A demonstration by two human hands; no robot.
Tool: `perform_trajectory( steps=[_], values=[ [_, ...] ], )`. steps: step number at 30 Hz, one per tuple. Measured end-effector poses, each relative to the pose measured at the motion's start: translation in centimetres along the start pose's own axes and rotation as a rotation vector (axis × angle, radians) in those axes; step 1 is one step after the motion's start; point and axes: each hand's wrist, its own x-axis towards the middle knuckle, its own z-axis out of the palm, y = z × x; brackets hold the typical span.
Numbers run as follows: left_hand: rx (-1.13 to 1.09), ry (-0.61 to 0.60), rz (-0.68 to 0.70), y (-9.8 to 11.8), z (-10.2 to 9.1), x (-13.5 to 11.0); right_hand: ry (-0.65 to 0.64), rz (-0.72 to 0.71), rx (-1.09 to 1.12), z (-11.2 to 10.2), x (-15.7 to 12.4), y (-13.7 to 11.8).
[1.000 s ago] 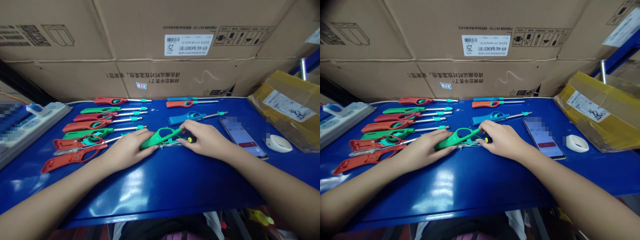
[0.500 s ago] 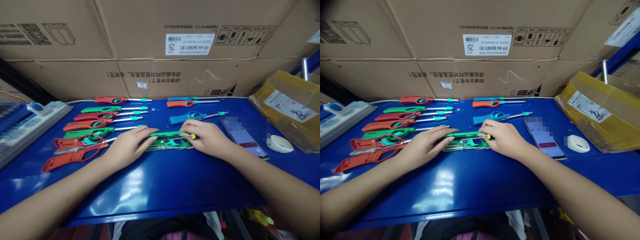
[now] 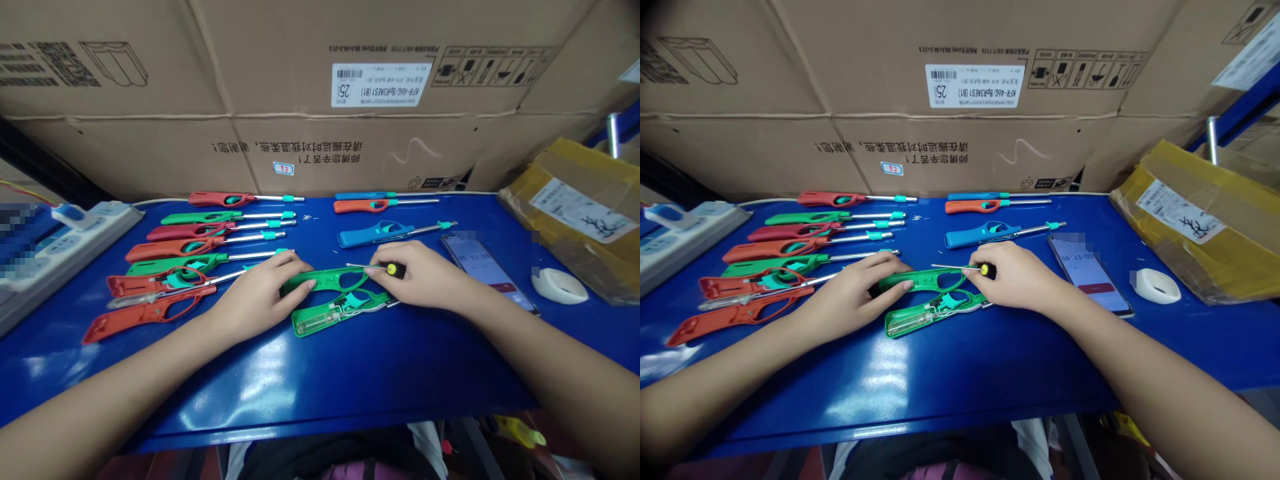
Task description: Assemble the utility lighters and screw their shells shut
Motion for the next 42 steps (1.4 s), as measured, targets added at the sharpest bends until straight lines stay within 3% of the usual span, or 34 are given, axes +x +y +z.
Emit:
perform_trajectory(
  steps=[4,6,10,14,18,33,42],
  values=[
    [0.038,0.147,0.035,0.6,-0.4,-0.3,0.125,0.096,-0.024,0.1,0.4,0.5],
    [0.049,0.165,0.088,1.3,-0.7,-0.6,0.143,0.019,-0.004,-0.1,0.4,0.5],
    [0.061,0.016,0.203,2.4,-0.7,-1.1,-0.025,-0.24,0.08,-0.3,-0.2,-0.2],
    [0.067,-0.118,0.202,2.6,0.0,-1.3,-0.144,-0.267,0.022,0.2,-0.7,-1.2],
    [-0.003,-0.16,0.161,2.3,0.4,-1.2,-0.214,-0.287,0.001,0.6,-0.8,-1.4],
    [-0.112,-0.192,0.173,1.9,0.2,-1.1,-0.015,-0.51,-0.097,0.7,-1.0,-1.0],
    [-0.078,-0.177,0.172,1.6,0.5,-1.0,0.029,-0.469,-0.007,0.0,-0.8,-0.8]
  ],
)
